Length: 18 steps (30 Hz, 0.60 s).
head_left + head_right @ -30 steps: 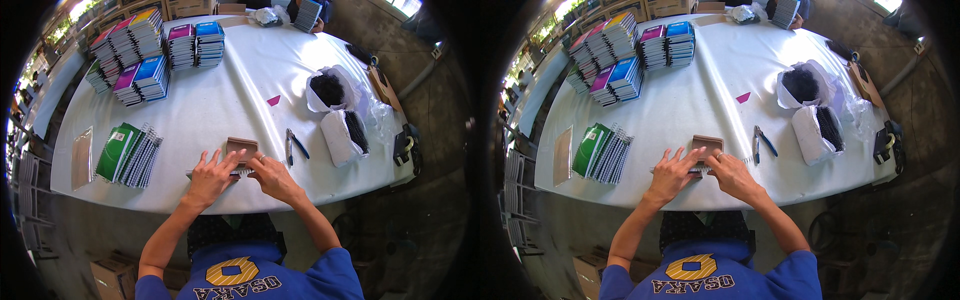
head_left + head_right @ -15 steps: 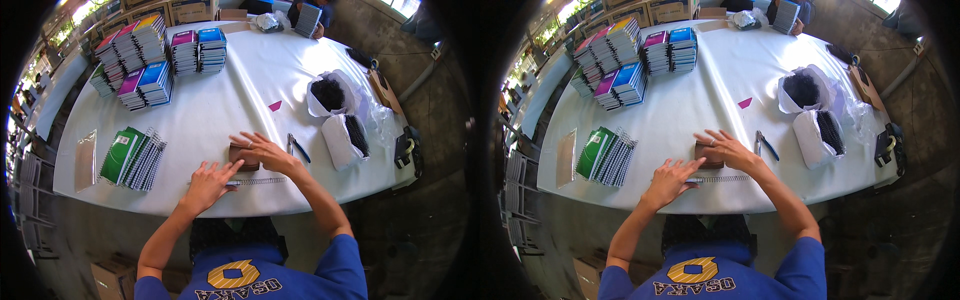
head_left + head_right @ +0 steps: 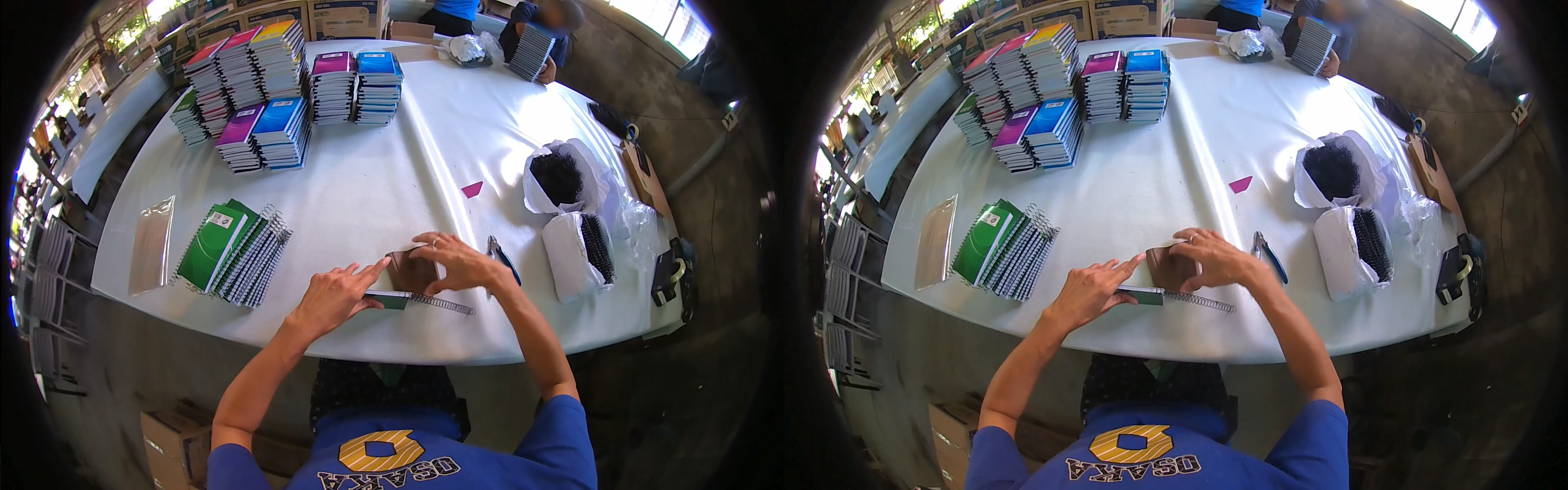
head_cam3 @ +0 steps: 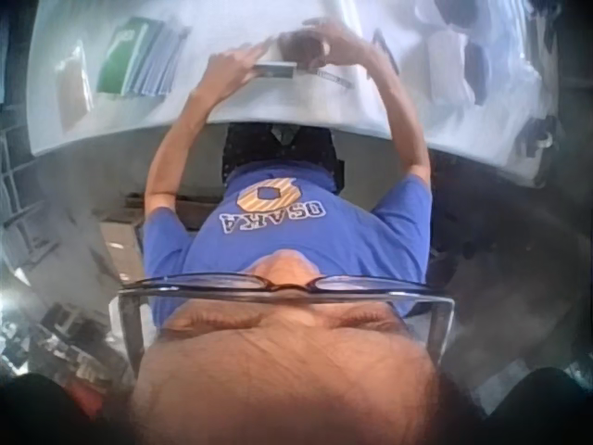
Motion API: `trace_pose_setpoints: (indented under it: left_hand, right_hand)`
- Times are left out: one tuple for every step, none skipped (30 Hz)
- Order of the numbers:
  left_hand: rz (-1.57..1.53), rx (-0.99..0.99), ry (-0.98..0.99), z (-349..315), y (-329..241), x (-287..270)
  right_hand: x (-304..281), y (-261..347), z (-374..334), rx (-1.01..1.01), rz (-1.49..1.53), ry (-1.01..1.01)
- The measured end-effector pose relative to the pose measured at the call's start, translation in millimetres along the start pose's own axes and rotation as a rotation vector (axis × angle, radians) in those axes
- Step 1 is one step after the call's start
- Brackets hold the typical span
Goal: The person unpackages a bundle of plastic spiral spines and then uses a pair of snips to trim the ends of the spines on a stack of notebooks.
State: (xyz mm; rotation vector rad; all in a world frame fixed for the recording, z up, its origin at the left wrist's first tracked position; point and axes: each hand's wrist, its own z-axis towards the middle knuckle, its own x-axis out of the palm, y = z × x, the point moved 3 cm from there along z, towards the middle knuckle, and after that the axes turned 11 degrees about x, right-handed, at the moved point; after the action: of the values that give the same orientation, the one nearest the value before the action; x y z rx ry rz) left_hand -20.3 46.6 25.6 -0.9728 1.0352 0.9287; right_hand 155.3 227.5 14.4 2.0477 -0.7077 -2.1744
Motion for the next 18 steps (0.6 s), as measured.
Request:
trace_pose_setpoints:
  left_hand:
    - [0.011,0.032,0.011,-0.3,2.2,2.5]
    - [0.021,0.064,0.023,-0.6,3.4,4.0]
    - [0.022,0.063,0.023,-1.3,4.6,4.6]
    - [0.020,0.072,0.017,-0.2,5.0,3.9]
    - [0.020,0.075,0.012,-0.2,5.3,2.5]
    - [0.023,0.069,0.010,-0.1,4.4,1.0]
    - [0.010,0.063,-0.001,1.7,1.7,-0.2]
    - [-0.003,0.058,-0.012,3.3,0.0,-0.8]
    - [-0.002,0.056,-0.013,4.9,-0.3,-0.1]
    - [0.017,0.050,-0.015,4.9,1.2,0.2]
    - [0.037,0.044,-0.017,4.6,3.0,0.6]
    - [0.041,0.043,-0.015,2.6,4.3,2.4]
    - [0.046,0.042,-0.027,0.9,2.8,4.9]
    - [0.051,0.040,-0.039,-0.1,2.1,6.1]
    - [0.051,0.031,-0.044,0.8,2.4,6.5]
    - [0.038,0.031,-0.034,3.4,0.9,1.5]
    - [0.025,0.032,-0.024,4.2,0.3,-1.4]
    - [0.027,0.033,-0.019,1.6,0.3,-1.1]
  right_hand:
    - [5.2,6.1,0.3,-0.009,-0.023,0.054]
    - [2.9,7.6,0.2,-0.010,-0.023,0.054]
    - [-0.1,7.0,-0.9,0.050,0.072,0.078]
    - [-7.0,7.9,-2.0,0.110,0.162,0.101]
    - [-21.4,8.2,-2.4,0.179,0.326,0.136]
    - [-38.1,7.2,-5.7,0.231,0.586,0.261]
    - [-40.8,8.6,-10.4,0.132,0.712,0.326]
    - [-41.3,12.3,-13.3,0.031,0.835,0.392]
    - [-31.0,15.6,-9.8,0.063,0.628,0.475]
    - [-27.6,17.5,-7.0,0.060,0.630,0.473]
    - [-23.5,16.2,-4.1,0.104,0.624,0.459]
    - [-20.4,15.2,-2.4,0.149,0.617,0.445]
    - [-28.3,17.7,-7.3,0.034,0.823,0.415]
    - [-27.9,20.0,-7.1,0.030,0.818,0.423]
    - [-26.9,22.7,-6.3,0.044,0.739,0.426]
    - [-24.8,27.4,-5.6,0.058,0.670,0.419]
    - [-10.0,18.1,-0.9,0.149,0.523,0.422]
    - [-7.9,16.1,-4.5,0.147,0.528,0.420]
